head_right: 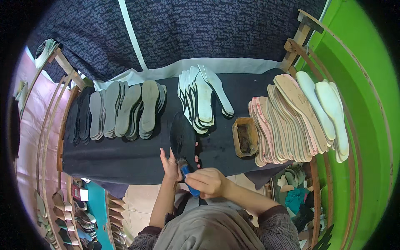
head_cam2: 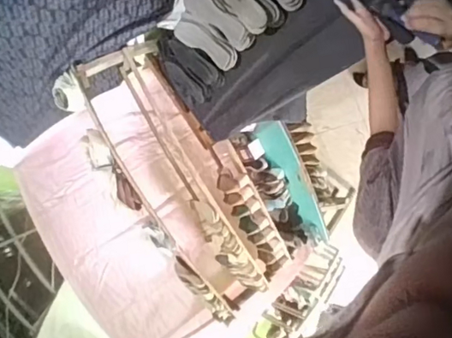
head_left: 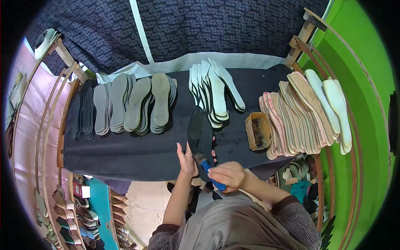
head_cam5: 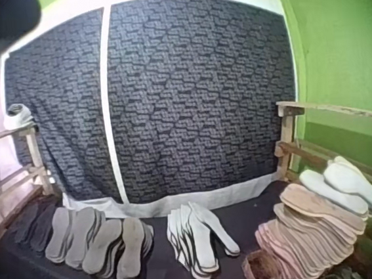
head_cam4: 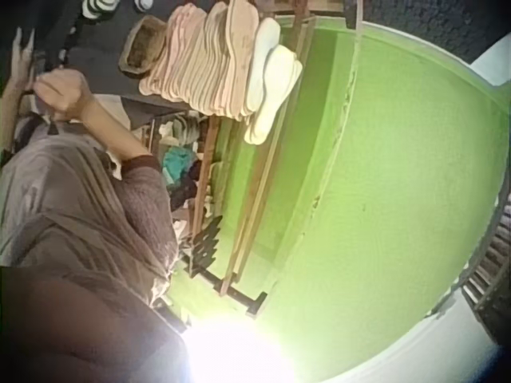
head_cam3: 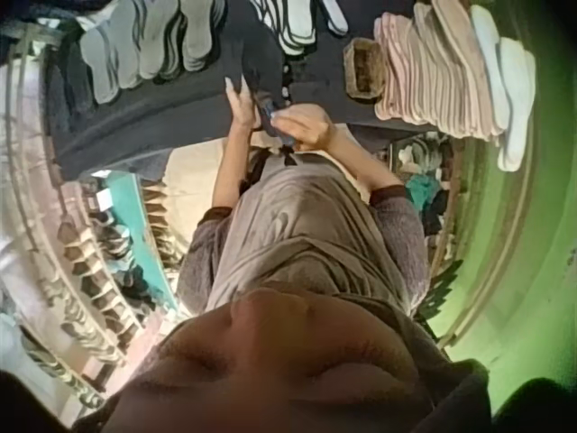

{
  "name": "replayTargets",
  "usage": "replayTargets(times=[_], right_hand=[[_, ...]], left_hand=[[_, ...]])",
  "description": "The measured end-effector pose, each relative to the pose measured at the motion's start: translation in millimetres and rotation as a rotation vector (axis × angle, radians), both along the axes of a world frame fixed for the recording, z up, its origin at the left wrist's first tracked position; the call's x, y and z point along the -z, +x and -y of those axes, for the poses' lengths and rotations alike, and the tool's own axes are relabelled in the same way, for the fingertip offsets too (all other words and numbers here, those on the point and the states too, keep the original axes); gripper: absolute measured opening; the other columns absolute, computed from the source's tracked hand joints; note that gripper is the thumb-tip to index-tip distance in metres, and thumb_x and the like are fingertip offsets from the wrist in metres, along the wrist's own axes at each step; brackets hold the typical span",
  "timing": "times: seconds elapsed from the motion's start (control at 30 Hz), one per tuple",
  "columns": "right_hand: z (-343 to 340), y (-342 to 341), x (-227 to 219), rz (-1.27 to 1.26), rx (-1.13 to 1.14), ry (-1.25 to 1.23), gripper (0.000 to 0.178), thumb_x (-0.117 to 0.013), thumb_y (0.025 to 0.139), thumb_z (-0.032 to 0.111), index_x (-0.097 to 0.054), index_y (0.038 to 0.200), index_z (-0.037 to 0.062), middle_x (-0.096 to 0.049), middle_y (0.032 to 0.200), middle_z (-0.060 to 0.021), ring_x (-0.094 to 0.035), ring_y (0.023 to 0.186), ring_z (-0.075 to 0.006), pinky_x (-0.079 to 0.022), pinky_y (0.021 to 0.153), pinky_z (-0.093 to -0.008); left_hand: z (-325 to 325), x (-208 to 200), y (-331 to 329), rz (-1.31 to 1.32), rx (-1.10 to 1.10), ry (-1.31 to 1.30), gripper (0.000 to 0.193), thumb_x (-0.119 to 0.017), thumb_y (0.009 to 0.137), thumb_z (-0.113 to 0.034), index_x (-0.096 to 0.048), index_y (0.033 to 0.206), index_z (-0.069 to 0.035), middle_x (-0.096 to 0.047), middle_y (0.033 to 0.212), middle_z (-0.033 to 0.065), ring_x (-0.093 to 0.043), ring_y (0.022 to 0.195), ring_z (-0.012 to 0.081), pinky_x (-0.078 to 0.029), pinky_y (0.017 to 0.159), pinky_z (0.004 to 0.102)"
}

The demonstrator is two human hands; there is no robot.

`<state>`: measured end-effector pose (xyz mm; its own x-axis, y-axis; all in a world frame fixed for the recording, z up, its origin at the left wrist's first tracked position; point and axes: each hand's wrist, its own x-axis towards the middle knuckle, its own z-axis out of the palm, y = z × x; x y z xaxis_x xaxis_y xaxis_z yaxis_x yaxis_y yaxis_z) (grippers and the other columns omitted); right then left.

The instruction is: The person applies adhesive to shoe insoles with a brush and places them onto a wooden shelf.

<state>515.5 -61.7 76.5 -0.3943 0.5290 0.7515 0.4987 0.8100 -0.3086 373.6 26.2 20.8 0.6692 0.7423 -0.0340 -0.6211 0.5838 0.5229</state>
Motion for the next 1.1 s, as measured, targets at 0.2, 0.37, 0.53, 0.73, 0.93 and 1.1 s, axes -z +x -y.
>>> replayTargets(times=[0.2,0.37,0.53,0.73,0.93,1.1], right_hand=[[-10.4,7.2,-16.4,-0.075,0.127,0.086,0.03,-0.063,0.069,0.009,-0.059,0.097,-0.0017,-0.063,0.091,-0.016,-0.063,0.071,-0.0286,-0.052,0.06,-0.0345],[-32.8,0.0,-19.7,-0.079,0.181,0.124,0.028,-0.067,0.066,0.007,-0.062,0.092,0.0005,-0.064,0.089,-0.0129,-0.063,0.065,-0.0259,-0.051,0.057,-0.0323],[5.3,-3.0,7.7,-0.053,0.058,0.02,0.032,-0.064,0.064,0.008,-0.06,0.095,0.0005,-0.062,0.094,-0.0147,-0.063,0.071,-0.0275,-0.051,0.058,-0.0341],[0.1,7.6,-4.4,-0.102,0.081,0.042,0.034,-0.066,0.066,0.007,-0.059,0.098,-0.0001,-0.062,0.093,-0.0152,-0.062,0.068,-0.0284,-0.051,0.059,-0.0348],[-43.0,2.0,-24.6,-0.161,0.274,0.155,0.027,-0.067,0.068,0.008,-0.063,0.094,0.0032,-0.064,0.09,-0.0115,-0.064,0.07,-0.0253,-0.051,0.06,-0.0328],[-4.7,-5.9,2.4,-0.026,-0.009,0.078,0.027,-0.069,0.067,0.014,-0.064,0.091,0.0029,-0.065,0.086,-0.0103,-0.064,0.068,-0.024,-0.052,0.057,-0.0322]], left_hand=[[4.3,-4.9,5.2,-0.033,-0.074,-0.128,0.071,-0.01,0.088,-0.059,-0.029,0.137,-0.012,-0.046,0.129,0.0184,-0.059,0.089,0.0302,-0.052,0.072,0.0416],[2.6,-3.9,7.1,-0.046,-0.126,-0.24,0.067,-0.017,0.091,-0.051,-0.032,0.135,-0.003,-0.044,0.133,0.0162,-0.058,0.096,0.029,-0.052,0.076,0.04],[0.9,-0.1,2.6,0.064,-0.036,-0.052,0.067,-0.018,0.091,-0.05,-0.031,0.135,-0.002,-0.041,0.135,0.0142,-0.057,0.083,0.0251,-0.052,0.07,0.043],[5.1,-0.2,2.9,0.084,0.003,-0.032,0.068,-0.018,0.091,-0.052,-0.032,0.135,-0.001,-0.043,0.133,0.0149,-0.058,0.086,0.0266,-0.052,0.072,0.0415],[5.8,14.5,-7.5,0.183,0.063,-0.094,0.068,-0.019,0.092,-0.053,-0.032,0.135,-0.002,-0.045,0.13,0.0173,-0.056,0.102,0.0302,-0.05,0.082,0.0426],[7.4,3.3,-1.6,0.073,-0.023,-0.068,0.071,-0.017,0.092,-0.056,-0.033,0.134,-0.001,-0.047,0.13,0.0143,-0.058,0.084,0.0246,-0.051,0.072,0.0416]])
